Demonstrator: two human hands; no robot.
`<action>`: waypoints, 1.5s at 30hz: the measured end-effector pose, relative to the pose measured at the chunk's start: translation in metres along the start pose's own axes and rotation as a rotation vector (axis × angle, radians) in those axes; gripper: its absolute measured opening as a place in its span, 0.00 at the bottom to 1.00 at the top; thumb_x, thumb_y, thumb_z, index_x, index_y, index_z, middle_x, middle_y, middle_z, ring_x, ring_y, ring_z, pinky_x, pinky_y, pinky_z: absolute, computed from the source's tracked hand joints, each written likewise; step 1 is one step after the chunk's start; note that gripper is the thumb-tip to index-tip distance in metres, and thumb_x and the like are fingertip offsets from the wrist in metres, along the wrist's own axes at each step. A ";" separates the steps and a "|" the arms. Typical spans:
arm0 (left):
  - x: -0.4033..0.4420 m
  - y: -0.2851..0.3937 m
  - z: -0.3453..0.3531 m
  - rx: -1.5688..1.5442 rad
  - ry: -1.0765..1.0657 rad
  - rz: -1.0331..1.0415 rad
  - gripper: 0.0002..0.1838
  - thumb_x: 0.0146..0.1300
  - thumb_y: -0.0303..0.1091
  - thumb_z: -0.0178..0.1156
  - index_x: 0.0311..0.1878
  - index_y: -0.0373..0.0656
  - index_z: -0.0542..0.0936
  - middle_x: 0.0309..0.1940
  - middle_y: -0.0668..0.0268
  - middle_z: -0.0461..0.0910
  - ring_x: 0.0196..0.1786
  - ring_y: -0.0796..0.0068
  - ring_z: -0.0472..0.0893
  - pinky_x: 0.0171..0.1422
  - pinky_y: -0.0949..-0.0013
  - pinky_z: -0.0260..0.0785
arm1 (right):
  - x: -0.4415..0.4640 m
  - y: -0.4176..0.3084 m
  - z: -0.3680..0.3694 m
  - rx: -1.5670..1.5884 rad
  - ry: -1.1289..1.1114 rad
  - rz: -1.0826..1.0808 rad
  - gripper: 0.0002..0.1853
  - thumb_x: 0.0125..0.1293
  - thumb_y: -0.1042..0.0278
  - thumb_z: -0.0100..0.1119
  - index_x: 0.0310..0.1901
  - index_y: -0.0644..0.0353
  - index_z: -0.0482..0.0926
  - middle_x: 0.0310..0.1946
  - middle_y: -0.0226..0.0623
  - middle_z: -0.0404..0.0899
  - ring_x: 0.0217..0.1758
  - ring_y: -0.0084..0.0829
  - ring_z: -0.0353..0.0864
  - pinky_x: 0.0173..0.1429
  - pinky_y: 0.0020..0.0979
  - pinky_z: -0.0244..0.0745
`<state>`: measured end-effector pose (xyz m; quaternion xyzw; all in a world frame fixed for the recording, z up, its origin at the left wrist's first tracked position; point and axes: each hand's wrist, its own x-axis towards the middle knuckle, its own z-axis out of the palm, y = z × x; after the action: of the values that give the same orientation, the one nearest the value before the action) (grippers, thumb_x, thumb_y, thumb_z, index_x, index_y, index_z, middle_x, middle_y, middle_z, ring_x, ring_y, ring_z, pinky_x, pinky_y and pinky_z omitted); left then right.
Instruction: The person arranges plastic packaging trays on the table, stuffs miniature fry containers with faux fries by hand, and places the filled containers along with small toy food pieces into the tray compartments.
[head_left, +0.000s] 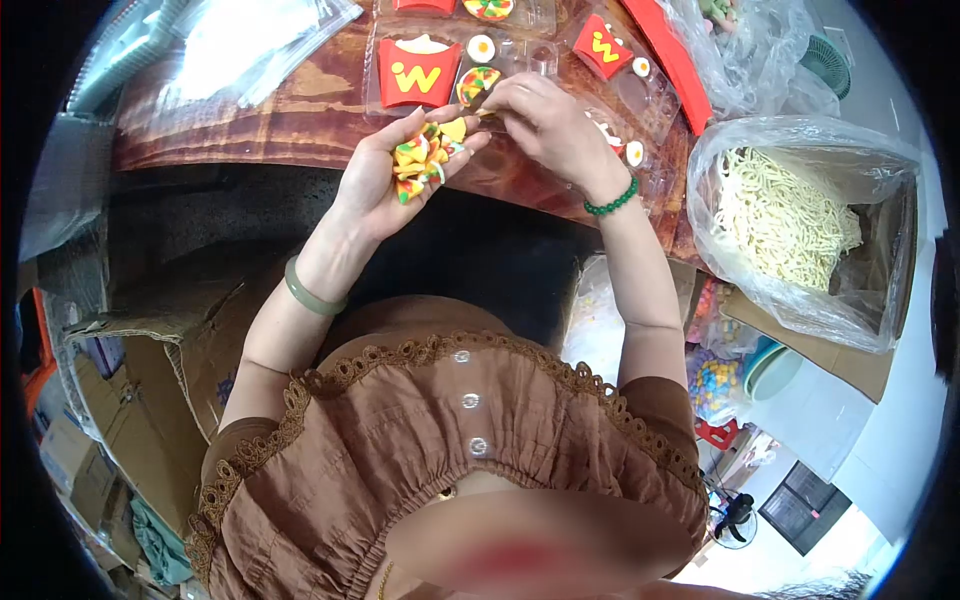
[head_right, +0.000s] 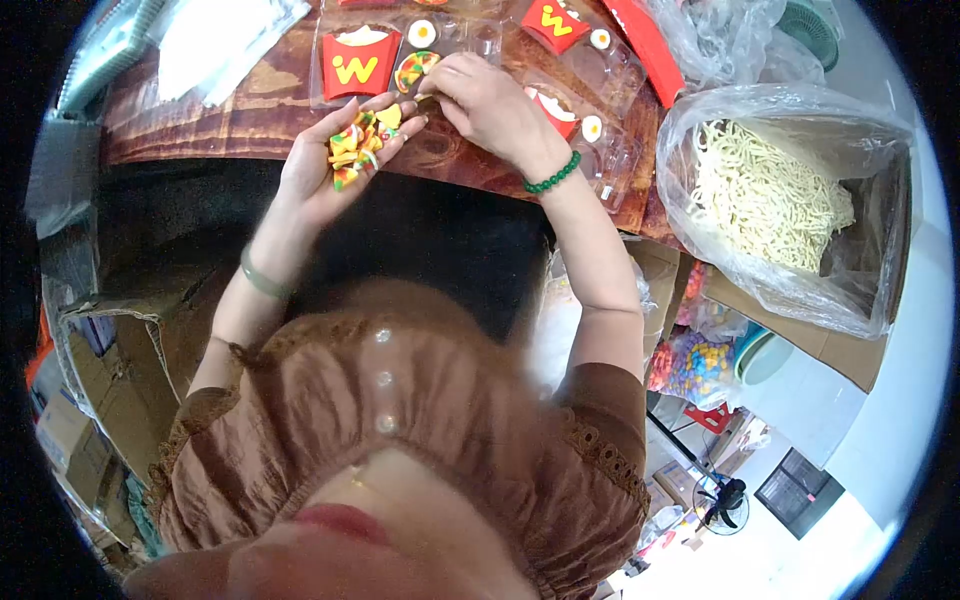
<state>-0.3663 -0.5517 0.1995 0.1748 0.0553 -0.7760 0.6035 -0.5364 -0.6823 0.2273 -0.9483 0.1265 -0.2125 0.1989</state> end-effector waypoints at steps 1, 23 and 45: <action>0.000 0.000 0.001 0.001 0.020 0.005 0.23 0.73 0.38 0.38 0.60 0.28 0.63 0.58 0.47 0.68 0.60 0.51 0.72 0.63 0.59 0.70 | -0.002 -0.001 0.000 -0.001 -0.001 -0.001 0.08 0.56 0.77 0.58 0.38 0.60 0.76 0.35 0.39 0.76 0.40 0.40 0.77 0.44 0.37 0.74; 0.002 0.002 -0.005 0.035 -0.059 -0.033 0.22 0.73 0.39 0.37 0.59 0.30 0.65 0.54 0.49 0.72 0.57 0.54 0.75 0.58 0.61 0.74 | -0.002 -0.016 0.001 0.028 0.045 0.186 0.07 0.57 0.70 0.60 0.37 0.60 0.79 0.37 0.38 0.77 0.41 0.35 0.79 0.44 0.31 0.74; 0.006 -0.002 -0.001 0.104 -0.006 -0.031 0.20 0.71 0.38 0.45 0.59 0.33 0.66 0.55 0.53 0.71 0.56 0.58 0.76 0.56 0.64 0.75 | -0.005 -0.005 -0.003 -0.058 0.005 0.319 0.08 0.58 0.72 0.60 0.39 0.60 0.80 0.33 0.40 0.78 0.37 0.38 0.78 0.40 0.32 0.73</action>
<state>-0.3691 -0.5564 0.1963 0.2026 0.0157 -0.7875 0.5818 -0.5416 -0.6771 0.2302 -0.9209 0.2820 -0.1771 0.2025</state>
